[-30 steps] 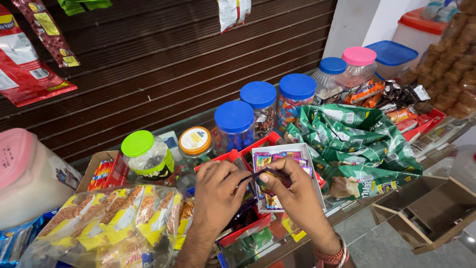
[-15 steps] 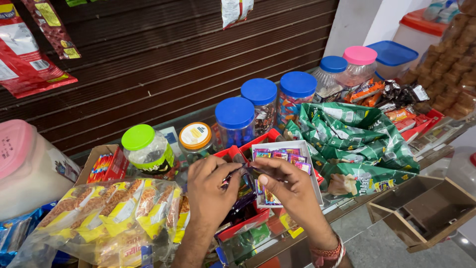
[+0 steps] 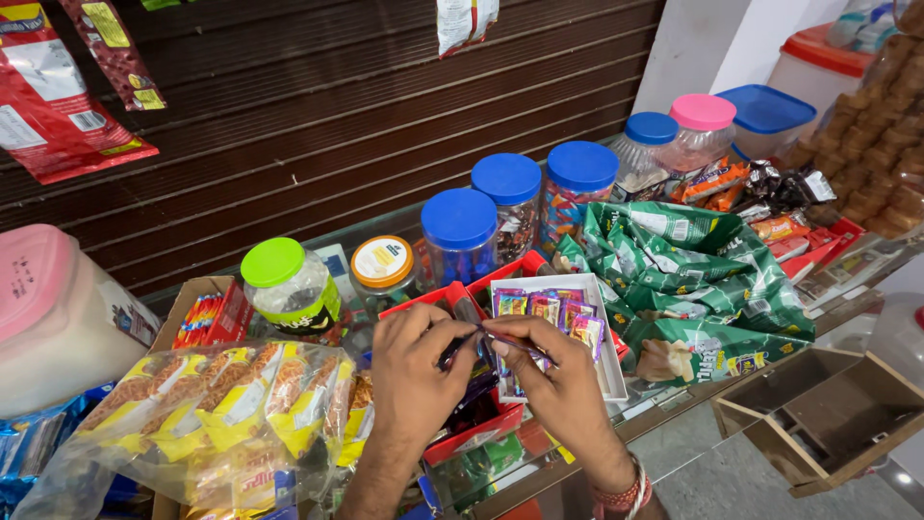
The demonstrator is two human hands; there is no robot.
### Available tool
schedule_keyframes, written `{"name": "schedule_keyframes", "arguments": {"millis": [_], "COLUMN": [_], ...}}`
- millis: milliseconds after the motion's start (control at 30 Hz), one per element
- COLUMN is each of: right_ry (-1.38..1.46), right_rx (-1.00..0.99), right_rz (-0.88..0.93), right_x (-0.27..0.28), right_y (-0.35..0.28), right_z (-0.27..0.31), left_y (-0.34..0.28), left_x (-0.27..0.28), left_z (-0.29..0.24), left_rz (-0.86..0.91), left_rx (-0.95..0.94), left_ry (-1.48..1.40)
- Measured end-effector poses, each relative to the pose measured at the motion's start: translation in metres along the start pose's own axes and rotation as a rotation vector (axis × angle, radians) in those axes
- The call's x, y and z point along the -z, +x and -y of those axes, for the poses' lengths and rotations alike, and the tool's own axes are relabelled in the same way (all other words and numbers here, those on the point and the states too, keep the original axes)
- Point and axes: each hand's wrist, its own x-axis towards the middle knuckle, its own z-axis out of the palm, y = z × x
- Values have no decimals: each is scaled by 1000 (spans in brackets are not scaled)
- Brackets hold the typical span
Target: The person separates small snack packets from a connected strip by tearing them apart one by one. The separated packets are placed into a white box on the counter. The person repeats this process for multiple strips throughout the clip.
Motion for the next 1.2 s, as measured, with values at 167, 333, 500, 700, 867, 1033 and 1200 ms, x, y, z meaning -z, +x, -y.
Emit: {"name": "schedule_keyframes", "arguments": {"millis": [167,333,500,700,867,1033,1200], "right_ry": [0,81,117,146,485,448,669], "right_rx": [-25,-256,-227,-347,-366,-329,-325], "right_rz": [-22,-119,-144,-225,-411,-454,-457], "right_x": [0,0,-1,-1,17,28,28], "right_y": [-2,-4,-3,1,2,-2,4], "right_z": [-8,-17,-25,-37,-58,-71,-57], "left_y": [-1,-1,-1,-2,1,1,-2], "left_x": [-1,-1,0,-1,5,6,5], "left_z": [-1,-1,-1,3,20,23,24], "left_rz": [-11,-28,-26,-50,-75,-27,-21], "left_rx": [-27,-26,-26,-20,45,120,219], "left_ry": [15,2,-8,-4,56,31,-22]}}
